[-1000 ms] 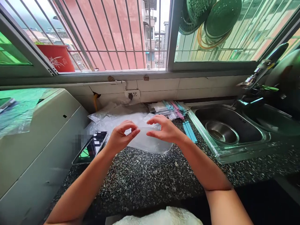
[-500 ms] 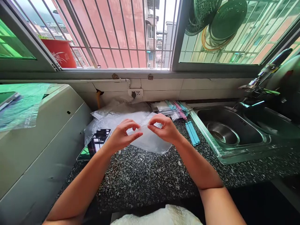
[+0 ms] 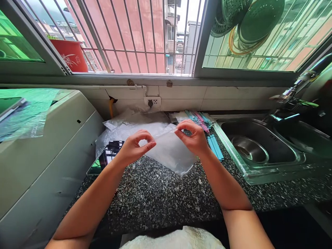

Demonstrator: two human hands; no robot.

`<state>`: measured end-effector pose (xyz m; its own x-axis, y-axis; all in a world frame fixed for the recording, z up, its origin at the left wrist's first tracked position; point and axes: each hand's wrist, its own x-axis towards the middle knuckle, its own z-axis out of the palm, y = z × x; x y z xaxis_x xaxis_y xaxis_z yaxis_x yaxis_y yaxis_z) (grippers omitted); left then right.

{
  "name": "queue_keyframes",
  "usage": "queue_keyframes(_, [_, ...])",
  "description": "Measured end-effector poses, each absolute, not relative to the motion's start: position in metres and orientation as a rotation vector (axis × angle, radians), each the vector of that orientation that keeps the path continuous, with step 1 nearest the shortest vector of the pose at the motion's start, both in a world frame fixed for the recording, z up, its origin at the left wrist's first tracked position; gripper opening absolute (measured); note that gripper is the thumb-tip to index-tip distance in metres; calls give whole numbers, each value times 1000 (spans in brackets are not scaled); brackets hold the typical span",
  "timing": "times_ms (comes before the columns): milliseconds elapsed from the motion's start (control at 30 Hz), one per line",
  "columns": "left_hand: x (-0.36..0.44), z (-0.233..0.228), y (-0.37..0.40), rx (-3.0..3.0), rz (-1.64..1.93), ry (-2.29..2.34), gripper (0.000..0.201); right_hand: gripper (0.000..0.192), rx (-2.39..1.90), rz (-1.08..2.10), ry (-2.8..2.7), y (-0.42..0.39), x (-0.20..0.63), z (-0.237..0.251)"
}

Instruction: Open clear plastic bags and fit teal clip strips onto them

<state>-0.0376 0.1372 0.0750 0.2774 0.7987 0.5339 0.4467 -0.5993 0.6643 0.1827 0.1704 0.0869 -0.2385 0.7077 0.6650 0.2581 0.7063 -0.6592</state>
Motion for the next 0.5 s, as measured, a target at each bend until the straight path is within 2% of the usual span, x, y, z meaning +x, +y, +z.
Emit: queue_keyframes(500, [-35,75,139,2120,1314,1173,18,23,-819,468,-1716,180,192,89])
